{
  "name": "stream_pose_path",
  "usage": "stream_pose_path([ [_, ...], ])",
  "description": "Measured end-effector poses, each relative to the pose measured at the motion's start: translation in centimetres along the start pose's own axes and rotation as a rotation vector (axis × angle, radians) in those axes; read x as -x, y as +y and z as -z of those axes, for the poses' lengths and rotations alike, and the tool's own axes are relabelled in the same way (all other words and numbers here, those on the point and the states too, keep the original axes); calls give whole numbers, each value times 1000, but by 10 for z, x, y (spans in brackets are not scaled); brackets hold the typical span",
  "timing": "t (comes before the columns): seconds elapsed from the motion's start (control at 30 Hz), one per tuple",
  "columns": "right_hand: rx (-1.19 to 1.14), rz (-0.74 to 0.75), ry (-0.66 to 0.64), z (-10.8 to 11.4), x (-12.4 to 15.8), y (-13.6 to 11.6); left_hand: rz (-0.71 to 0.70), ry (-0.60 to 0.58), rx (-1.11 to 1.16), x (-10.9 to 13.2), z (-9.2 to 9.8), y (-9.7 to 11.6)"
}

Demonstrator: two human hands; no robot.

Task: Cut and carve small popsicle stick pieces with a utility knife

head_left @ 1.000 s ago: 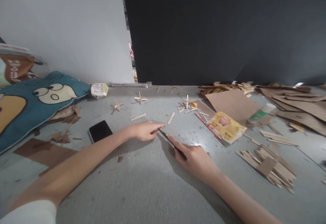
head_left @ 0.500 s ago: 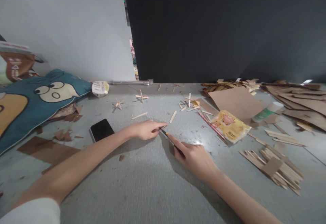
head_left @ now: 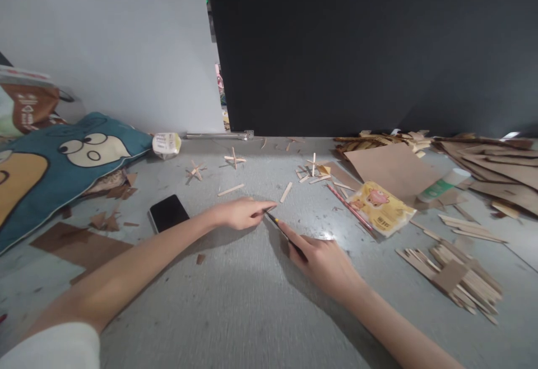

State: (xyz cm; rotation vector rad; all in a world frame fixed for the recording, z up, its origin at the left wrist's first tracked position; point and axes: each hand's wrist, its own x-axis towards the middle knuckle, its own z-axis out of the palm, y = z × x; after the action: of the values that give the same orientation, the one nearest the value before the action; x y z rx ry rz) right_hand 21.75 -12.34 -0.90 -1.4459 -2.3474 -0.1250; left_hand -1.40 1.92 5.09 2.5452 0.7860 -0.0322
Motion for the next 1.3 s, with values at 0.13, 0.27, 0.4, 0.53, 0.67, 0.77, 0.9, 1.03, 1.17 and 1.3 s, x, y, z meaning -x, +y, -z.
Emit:
stream_pose_path([
  [0.13, -7, 15, 27, 2, 2, -1, 15, -57, -25, 0, 2, 2],
  [0.27, -5, -2, 16, 1, -4, -5, 21, -61, -19, -1, 0, -1],
  [0.4, -11, -11, 23, 0, -4, -6, 19, -32, -13, -1, -2, -3],
  [0.53, -11, 0, 25, 1, 1, -5, 3, -52, -4, -1, -1, -3],
  [0.67, -5, -23, -1, 1, -5, -7, 9, -38, -18, 0, 1, -1],
  [0.77, -22, -22, 6, 1, -5, -8, 28, -36, -19, -1, 0, 0],
  [0.9, -27, -2, 51, 1, 4, -6, 35, -63, 43, -1, -1, 0],
  [1.03, -64, 11, 137, 2, 10, -6, 43, -62, 118, 0, -1, -3],
  [1.17, -91, 15, 193, 2, 8, -4, 38, -96, 214, -1, 0, -11],
  [1.3, -98, -2, 94, 0, 1, -2, 7, -98, 254, -1, -1, -17],
])
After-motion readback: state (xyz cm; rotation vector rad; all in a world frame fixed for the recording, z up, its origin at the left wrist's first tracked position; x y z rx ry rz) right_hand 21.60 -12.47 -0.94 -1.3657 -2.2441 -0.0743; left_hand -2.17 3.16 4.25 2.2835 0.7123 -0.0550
